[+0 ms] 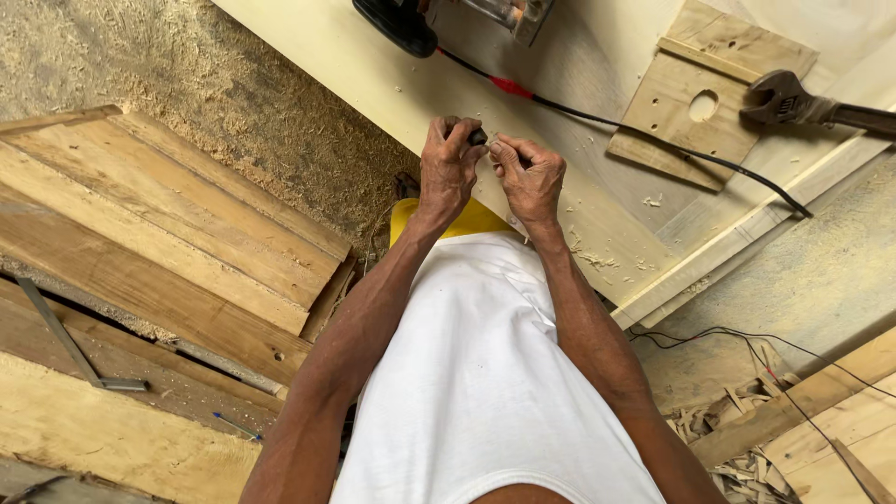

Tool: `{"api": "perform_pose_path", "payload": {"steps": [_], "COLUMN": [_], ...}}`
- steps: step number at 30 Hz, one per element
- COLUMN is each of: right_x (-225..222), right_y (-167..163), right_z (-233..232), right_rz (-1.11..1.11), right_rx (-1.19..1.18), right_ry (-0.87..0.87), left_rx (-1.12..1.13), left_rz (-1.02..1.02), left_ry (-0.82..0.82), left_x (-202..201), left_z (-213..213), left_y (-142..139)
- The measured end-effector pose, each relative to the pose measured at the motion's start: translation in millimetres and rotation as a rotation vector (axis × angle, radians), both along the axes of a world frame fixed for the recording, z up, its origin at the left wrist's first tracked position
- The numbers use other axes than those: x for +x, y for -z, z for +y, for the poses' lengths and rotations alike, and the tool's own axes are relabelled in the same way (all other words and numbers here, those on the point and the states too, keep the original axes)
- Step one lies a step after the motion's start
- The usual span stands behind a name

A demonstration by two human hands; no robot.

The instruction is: The person retrieves a plastic bag from a shelf, cuts it open with a knife, and removes small metal hardware pieces. They then unwrap the pieces from protective plastic and inspect them on a workbench.

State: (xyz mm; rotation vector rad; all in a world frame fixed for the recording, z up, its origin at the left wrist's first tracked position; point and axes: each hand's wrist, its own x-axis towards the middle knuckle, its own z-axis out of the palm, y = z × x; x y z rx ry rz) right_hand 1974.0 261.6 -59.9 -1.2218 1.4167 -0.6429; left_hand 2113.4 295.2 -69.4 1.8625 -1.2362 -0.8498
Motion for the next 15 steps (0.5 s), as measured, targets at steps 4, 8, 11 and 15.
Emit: {"api": "perform_pose_path", "payload": {"steps": [4,8,11,15], "right_x": [0.0,-3.6,-8.7,-10.9], "right_y": [6.1,3.1,-5.8,-19.4], "right_z": [-6.8,-15.4,-26.0,-41.2], "right_rz": [-0.002,-0.028,-0.062,-0.081], "right_rx": [-0.003,-0.002,0.013,-0.018], "right_ry": [-0.039,-0.088,-0.145,-0.239], "left_rx": [0.019,0.159,0.170,0.293], "left_rz": [0.046,0.163,0.498,0.551], "left_ry": [-0.060,-0.134,-0.261,-0.263], "left_x": [-3.8,-3.8,-1.7,5.4], "left_z": [-1.0,-5.7,-10.9,-13.1], "left_y": [4.4,4.5,1.7,-9.1]}}
